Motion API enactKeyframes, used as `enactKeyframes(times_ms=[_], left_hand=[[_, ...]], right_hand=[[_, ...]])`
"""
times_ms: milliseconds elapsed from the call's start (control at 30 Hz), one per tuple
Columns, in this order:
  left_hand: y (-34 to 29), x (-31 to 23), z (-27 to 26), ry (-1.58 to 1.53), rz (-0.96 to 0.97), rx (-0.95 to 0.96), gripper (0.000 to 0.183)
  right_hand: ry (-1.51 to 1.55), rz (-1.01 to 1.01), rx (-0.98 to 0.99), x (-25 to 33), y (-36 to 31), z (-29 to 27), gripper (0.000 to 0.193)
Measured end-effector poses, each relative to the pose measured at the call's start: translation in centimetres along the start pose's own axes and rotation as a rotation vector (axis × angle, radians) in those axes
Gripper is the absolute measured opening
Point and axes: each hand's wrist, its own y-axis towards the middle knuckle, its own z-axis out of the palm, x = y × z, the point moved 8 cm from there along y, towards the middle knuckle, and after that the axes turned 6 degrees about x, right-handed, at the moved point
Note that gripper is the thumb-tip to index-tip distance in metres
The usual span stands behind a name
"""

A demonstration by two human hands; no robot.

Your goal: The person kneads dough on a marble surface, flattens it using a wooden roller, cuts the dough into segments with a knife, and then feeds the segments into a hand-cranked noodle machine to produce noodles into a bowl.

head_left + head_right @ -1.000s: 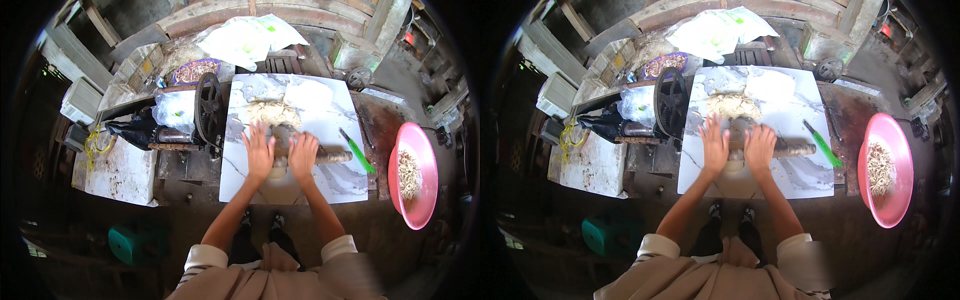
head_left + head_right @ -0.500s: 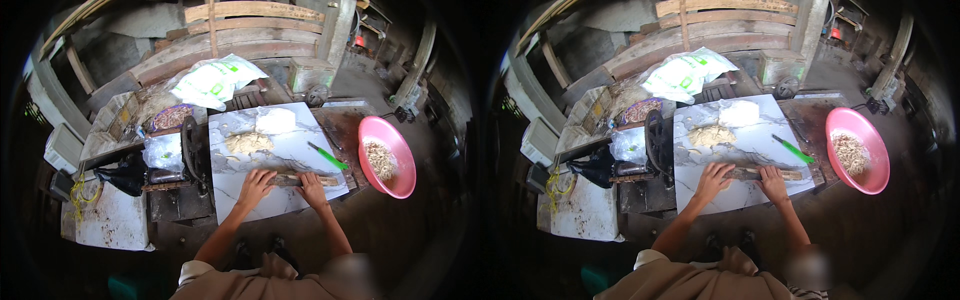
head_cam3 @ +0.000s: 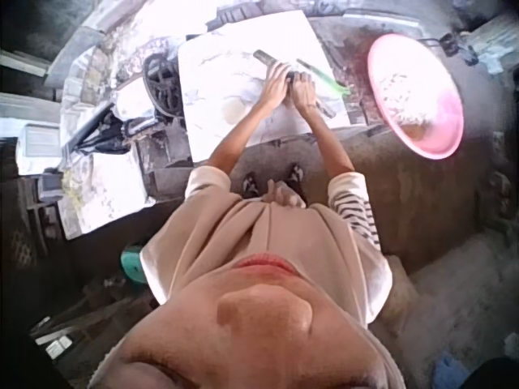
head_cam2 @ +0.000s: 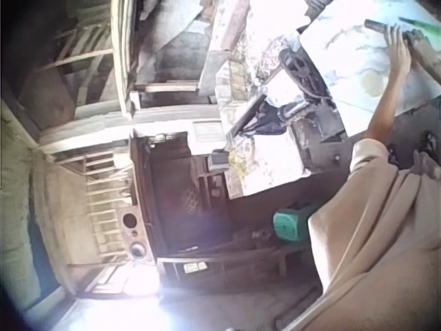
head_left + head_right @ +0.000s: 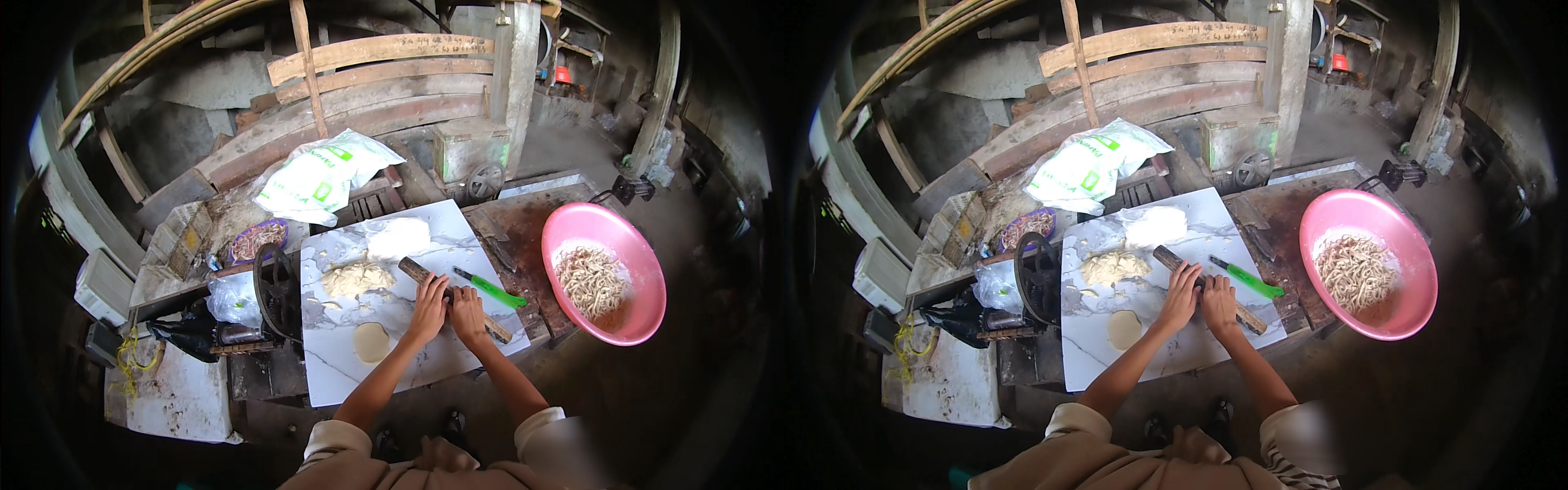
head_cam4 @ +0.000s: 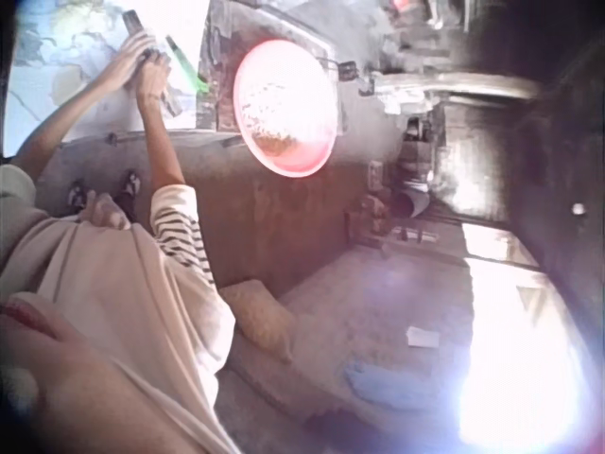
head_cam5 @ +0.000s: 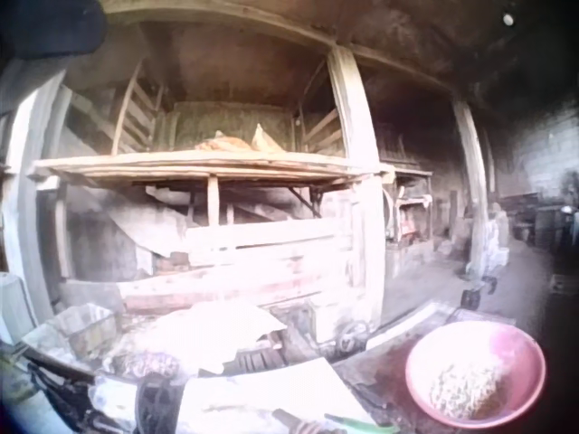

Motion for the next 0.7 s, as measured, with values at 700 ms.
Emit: enactKeyframes(times_ms=[700], left_hand=[[5.0,0.0,-1.1,-0.337,-0.398,-0.309,0.044]], right_hand=[[0.295,-0.176,0.188,-3.8,3.6,-6.4,0.028]])
